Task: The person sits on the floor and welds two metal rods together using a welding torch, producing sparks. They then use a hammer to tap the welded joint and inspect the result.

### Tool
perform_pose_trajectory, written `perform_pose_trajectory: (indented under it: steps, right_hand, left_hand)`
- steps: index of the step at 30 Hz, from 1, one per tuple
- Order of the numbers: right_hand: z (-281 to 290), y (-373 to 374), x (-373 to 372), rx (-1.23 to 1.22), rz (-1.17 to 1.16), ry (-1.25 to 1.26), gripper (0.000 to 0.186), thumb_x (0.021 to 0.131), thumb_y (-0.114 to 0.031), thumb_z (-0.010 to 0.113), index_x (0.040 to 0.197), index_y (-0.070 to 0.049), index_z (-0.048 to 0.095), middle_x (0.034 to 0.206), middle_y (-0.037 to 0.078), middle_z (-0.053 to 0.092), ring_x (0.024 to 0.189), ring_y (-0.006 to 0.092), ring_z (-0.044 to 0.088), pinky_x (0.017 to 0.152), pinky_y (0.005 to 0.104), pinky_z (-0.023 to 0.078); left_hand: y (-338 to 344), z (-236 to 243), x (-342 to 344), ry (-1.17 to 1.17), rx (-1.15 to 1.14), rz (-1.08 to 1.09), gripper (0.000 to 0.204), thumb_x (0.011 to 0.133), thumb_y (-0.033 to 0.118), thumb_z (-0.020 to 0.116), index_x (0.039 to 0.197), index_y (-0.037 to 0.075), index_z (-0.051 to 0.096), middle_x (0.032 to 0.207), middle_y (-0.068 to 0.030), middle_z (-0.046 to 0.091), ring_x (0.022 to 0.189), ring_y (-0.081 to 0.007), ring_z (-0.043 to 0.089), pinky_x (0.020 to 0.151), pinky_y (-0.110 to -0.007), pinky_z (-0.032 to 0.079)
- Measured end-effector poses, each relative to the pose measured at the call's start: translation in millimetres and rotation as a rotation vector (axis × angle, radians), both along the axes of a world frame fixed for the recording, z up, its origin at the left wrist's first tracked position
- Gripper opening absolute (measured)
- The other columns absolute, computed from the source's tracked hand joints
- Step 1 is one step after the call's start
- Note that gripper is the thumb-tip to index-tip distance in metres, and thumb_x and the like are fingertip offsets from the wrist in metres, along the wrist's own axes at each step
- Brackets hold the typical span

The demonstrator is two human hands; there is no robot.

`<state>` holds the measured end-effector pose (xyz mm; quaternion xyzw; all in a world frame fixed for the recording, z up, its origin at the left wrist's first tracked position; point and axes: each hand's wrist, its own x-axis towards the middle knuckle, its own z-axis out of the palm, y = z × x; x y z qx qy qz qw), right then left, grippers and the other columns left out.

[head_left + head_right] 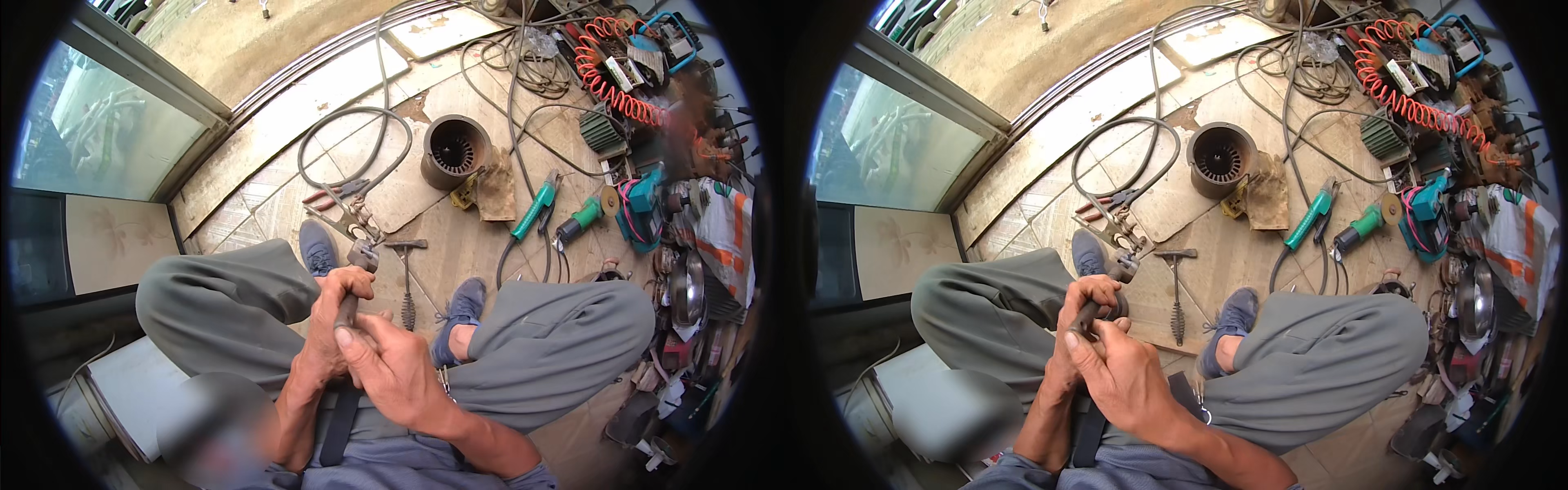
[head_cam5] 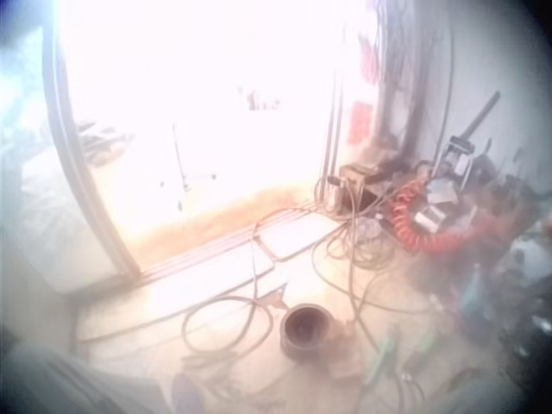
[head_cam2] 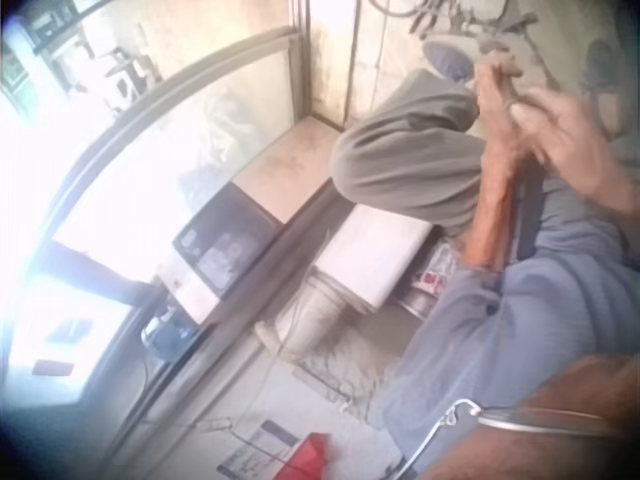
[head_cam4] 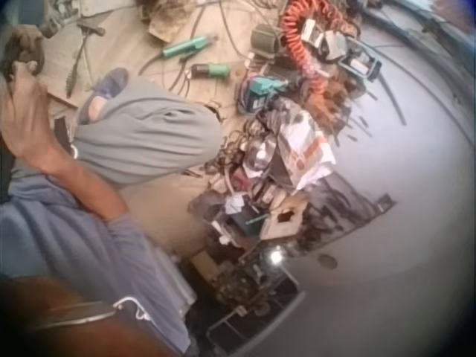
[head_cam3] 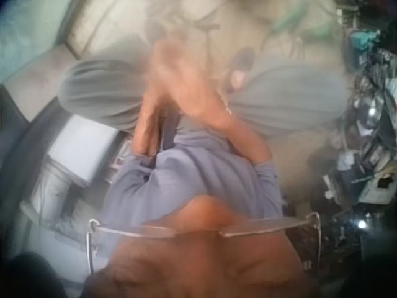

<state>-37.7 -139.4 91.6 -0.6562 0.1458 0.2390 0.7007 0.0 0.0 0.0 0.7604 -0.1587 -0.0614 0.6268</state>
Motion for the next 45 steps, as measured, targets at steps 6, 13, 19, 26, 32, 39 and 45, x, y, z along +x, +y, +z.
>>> perform_pose_trajectory:
  steps: [6,13,19,26,32,39,45]
  right_hand:
    - [-18.7,-44.8,-4.4,-0.333,-0.123,-0.072,0.018,0.096,-0.014,0.069,0.104,0.002,0.068,0.070,0.013,0.066,0.060,0.0133,0.063,0.057,0.0313,0.050]
    - [71.9,-235.5,-54.5,-0.334,-1.012,-0.736,0.012,0.098,-0.011,0.060,0.097,0.001,0.062,0.067,0.003,0.057,0.050,0.0082,0.050,0.046,0.0268,0.047]
    - [-129.2,-385.9,-15.0,-0.628,-0.912,0.039,0.024,0.097,-0.022,0.064,0.095,0.001,0.060,0.073,0.006,0.062,0.056,0.0134,0.057,0.050,0.0345,0.050]
    - [-382.0,-360.3,37.5,-1.124,-0.328,0.242,0.056,0.088,-0.043,0.073,0.109,0.007,0.060,0.093,0.021,0.070,0.086,0.0338,0.068,0.079,0.0456,0.054]
    - [-372.6,-329.5,84.1,-1.091,-0.419,0.337,0.052,0.080,-0.029,0.079,0.111,0.007,0.058,0.107,0.029,0.067,0.108,0.0455,0.063,0.096,0.0470,0.047]
    - [-350.1,-370.6,68.3,-0.417,-0.849,0.374,0.018,0.083,-0.010,0.069,0.091,-0.003,0.054,0.070,0.008,0.057,0.050,0.0186,0.055,0.044,0.0331,0.045]
    - [-183.2,-374.8,39.3,-0.459,-0.493,-0.021,0.017,0.084,-0.012,0.071,0.093,-0.004,0.058,0.065,0.001,0.055,0.052,0.0136,0.055,0.048,0.0294,0.045]
  left_hand:
    - [-9.3,24.4,24.9,-0.040,-0.219,0.140,0.034,0.099,0.027,0.061,0.082,0.001,0.051,0.080,-0.0067,0.051,0.073,-0.0171,0.047,0.070,-0.031,0.042]
    - [-0.9,27.5,46.6,-0.053,-0.369,0.178,0.045,0.106,0.027,0.053,0.068,0.005,0.042,0.063,-0.0015,0.040,0.059,-0.0133,0.038,0.054,-0.029,0.031]
    - [-17.0,25.6,57.0,-0.037,-0.565,0.230,0.053,0.109,0.031,0.040,0.061,0.009,0.031,0.056,-0.0004,0.032,0.053,-0.0129,0.030,0.051,-0.031,0.027]
    - [-22.6,38.5,74.8,-0.028,-0.363,0.255,0.052,0.111,0.032,0.029,0.062,0.014,0.031,0.055,0.0014,0.031,0.052,-0.0138,0.028,0.056,-0.032,0.030]
    - [-28.8,46.0,68.3,-0.036,-0.285,0.302,0.052,0.110,0.034,0.029,0.062,0.015,0.032,0.054,0.0022,0.032,0.051,-0.0129,0.029,0.057,-0.032,0.032]
    - [-47.7,42.3,77.4,0.007,-0.370,0.360,0.052,0.110,0.037,0.032,0.065,0.013,0.032,0.057,0.0010,0.032,0.054,-0.0138,0.029,0.058,-0.032,0.031]
    - [-29.6,39.9,71.9,0.033,-0.406,0.333,0.046,0.104,0.026,0.039,0.062,0.009,0.032,0.057,-0.0009,0.031,0.054,-0.0130,0.028,0.055,-0.032,0.029]
